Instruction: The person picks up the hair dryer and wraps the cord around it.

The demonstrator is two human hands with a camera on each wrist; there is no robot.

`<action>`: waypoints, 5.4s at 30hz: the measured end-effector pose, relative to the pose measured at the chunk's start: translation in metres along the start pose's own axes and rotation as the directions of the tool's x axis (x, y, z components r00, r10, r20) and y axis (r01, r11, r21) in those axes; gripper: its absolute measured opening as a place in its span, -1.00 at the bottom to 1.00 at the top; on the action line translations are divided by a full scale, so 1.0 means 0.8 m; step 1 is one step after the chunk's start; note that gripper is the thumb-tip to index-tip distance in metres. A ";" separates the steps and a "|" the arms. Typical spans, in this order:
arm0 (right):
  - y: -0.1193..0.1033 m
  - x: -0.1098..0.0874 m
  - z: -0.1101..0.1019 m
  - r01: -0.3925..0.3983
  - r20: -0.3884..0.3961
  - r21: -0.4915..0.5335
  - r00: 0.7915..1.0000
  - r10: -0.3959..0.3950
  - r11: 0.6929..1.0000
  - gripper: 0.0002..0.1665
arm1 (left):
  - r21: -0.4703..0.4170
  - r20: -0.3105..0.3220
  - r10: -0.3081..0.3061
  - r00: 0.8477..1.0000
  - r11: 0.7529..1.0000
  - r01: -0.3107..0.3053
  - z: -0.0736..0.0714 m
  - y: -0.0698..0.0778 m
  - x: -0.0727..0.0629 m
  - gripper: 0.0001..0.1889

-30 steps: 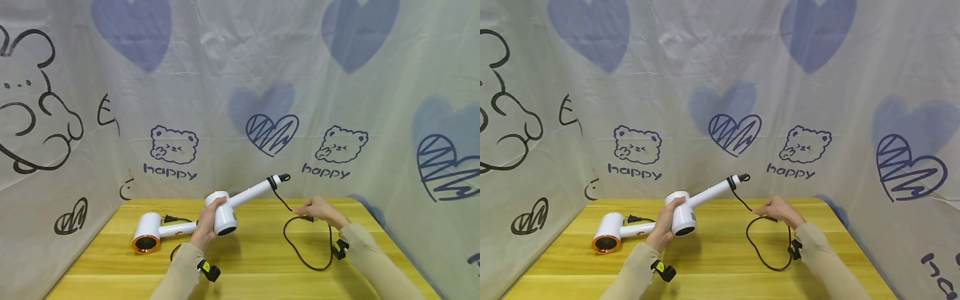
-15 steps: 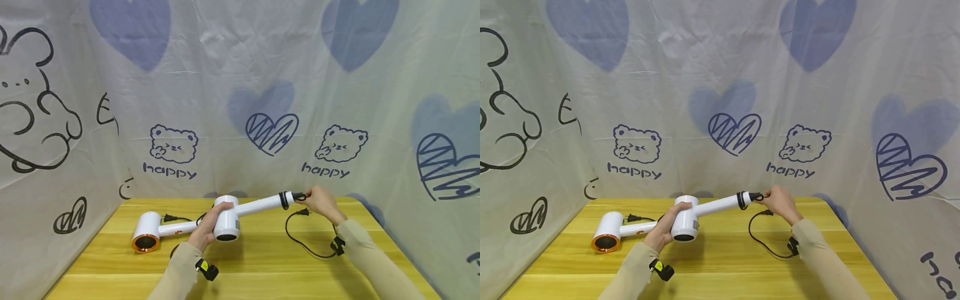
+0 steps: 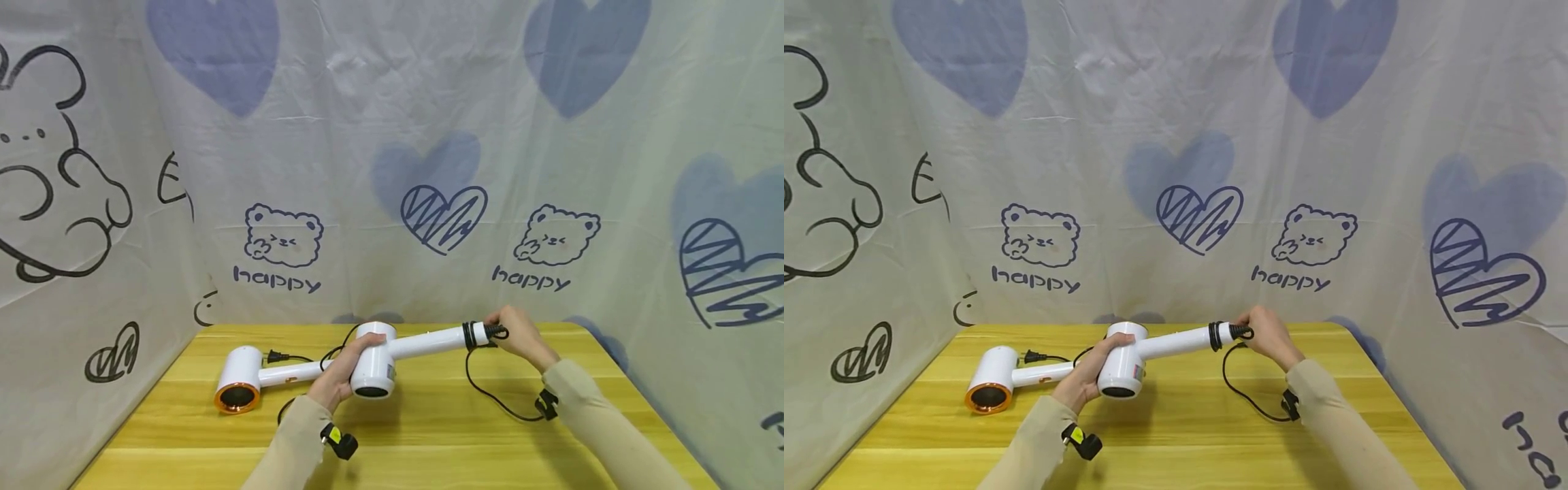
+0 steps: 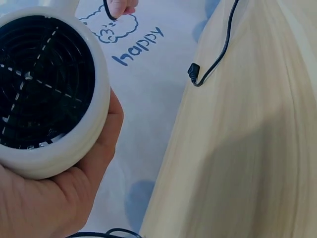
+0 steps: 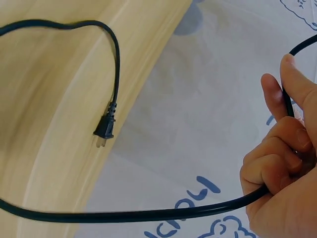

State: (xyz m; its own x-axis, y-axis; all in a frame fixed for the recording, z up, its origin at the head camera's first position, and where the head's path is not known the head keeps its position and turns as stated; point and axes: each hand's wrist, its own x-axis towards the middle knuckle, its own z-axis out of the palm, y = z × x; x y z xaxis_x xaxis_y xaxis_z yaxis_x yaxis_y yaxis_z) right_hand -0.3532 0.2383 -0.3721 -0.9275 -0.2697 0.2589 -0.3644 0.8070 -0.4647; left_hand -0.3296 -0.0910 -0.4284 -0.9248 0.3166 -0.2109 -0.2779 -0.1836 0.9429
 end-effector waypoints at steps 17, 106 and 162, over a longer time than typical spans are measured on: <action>-0.010 0.002 -0.003 -0.087 0.013 0.016 0.996 0.087 0.996 -0.63 | 0.202 -0.020 0.047 0.999 0.978 -0.042 0.000 0.011 -0.002 -0.26; 0.054 -0.060 0.041 -0.292 0.580 0.492 0.813 -0.059 0.820 -0.55 | -0.006 -0.356 0.171 0.919 0.983 -0.185 0.010 0.005 0.005 -0.26; -0.049 -0.032 0.033 -0.102 -0.084 0.238 0.989 0.125 0.966 -0.58 | 0.377 -0.316 0.275 0.908 0.915 -0.146 -0.001 -0.006 0.001 -0.18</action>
State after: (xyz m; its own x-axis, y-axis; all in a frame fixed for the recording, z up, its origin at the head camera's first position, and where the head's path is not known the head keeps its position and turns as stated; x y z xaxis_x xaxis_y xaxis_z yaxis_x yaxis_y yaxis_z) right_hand -0.3172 0.1995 -0.3828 -0.9553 -0.1216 0.2693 -0.2776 0.6820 -0.6766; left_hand -0.3288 -0.0904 -0.4334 -0.9983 -0.0572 -0.0136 -0.0213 0.1368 0.9904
